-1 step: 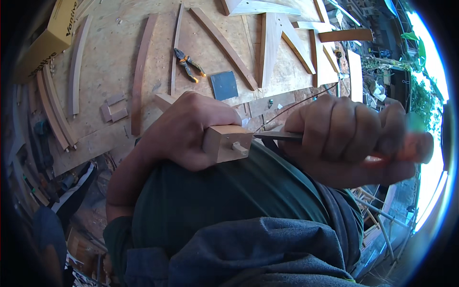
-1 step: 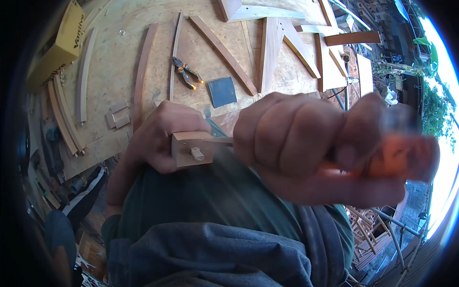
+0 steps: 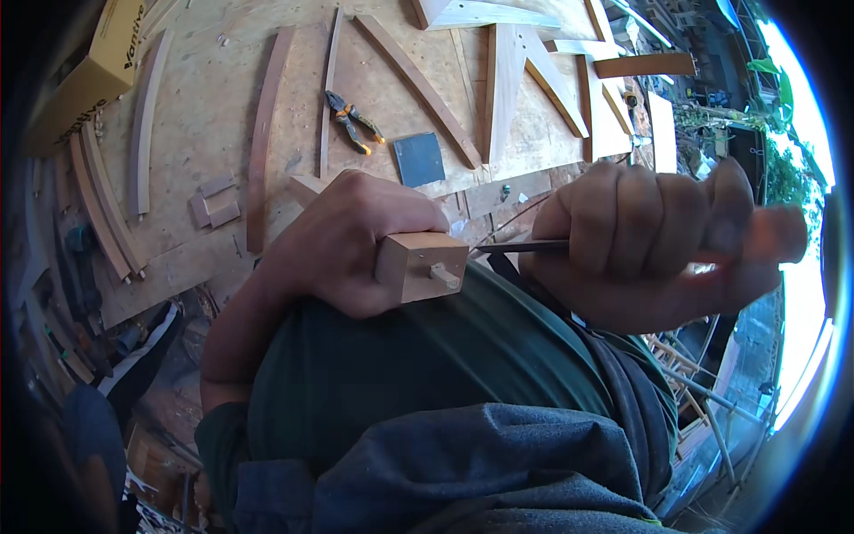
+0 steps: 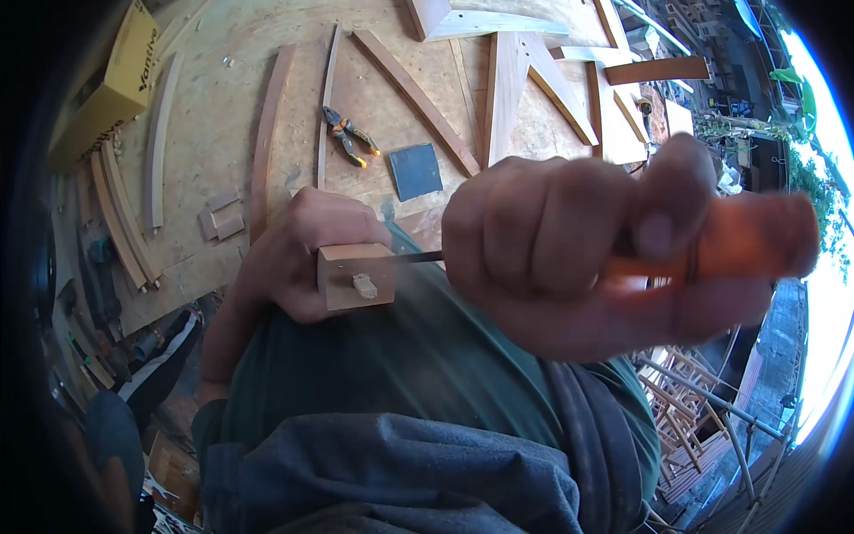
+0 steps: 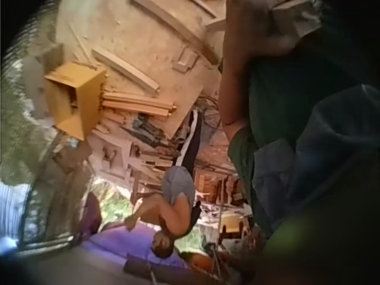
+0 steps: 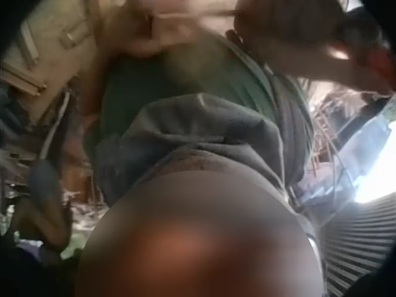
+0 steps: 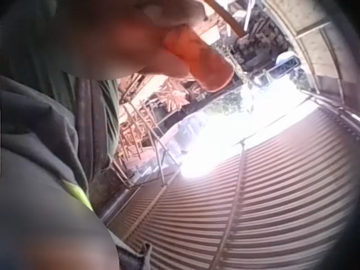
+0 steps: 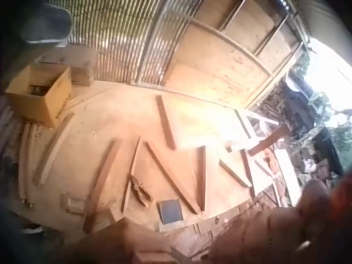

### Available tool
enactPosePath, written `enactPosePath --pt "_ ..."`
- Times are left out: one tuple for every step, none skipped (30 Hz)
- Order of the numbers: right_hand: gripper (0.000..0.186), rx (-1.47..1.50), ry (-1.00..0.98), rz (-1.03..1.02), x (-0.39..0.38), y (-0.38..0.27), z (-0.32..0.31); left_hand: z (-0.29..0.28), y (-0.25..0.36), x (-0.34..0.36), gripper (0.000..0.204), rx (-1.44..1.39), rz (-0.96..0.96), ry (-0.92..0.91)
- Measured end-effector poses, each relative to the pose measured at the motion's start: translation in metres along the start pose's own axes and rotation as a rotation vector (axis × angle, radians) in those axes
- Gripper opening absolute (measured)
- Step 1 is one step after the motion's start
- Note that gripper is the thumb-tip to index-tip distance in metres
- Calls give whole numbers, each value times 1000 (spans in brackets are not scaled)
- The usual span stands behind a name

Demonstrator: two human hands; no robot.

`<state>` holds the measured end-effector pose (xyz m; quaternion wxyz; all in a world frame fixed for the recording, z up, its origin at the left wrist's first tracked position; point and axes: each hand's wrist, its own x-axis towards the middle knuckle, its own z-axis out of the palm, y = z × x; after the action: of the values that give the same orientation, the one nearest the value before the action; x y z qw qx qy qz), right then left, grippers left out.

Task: Trimming a wooden joint with a chisel and sandpaper, then assembling wooden furniture components.

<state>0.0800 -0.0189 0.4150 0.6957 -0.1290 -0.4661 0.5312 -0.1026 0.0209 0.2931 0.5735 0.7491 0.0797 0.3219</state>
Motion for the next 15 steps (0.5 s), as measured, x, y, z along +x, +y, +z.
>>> enactPosePath --pt "43 49 58 43 5 0 -5 -1 -1 0 33 8 16 14" --pt "45 147 17 101 12 2 -12 0 0 0 33 24 37 82" --pt "43 186 26 158 13 4 -24 -2 4 1 33 26 34 59" --pt "43 191 112 187 11 10 -25 -3 7 0 31 55 12 103" --pt "43 197 199 215 10 18 -24 -4 9 -2 29 84 -9 145" --pt "45 229 176 244 8 23 -23 -4 8 -3 29 89 -20 130" --pt "45 238 190 236 8 24 -20 -2 7 -6 32 105 25 172" --pt "45 233 125 265 9 23 -16 -1 6 -9 35 121 70 214" --pt "46 227 60 294 9 23 -11 1 5 -13 35 120 59 199" --pt "46 227 79 281 8 22 -2 2 3 -17 36 133 67 241" --pt "47 204 132 270 10 19 11 1 3 -16 37 146 74 283" --pt "48 180 185 260 12 17 22 -1 5 -14 37 138 68 262" --pt "49 160 223 259 12 17 27 -2 6 -14 38 174 86 269" --pt "48 108 103 321 12 14 21 -4 7 -13 38 210 105 277" --pt "48 110 106 318 11 15 21 -5 8 -13 39 246 126 285"
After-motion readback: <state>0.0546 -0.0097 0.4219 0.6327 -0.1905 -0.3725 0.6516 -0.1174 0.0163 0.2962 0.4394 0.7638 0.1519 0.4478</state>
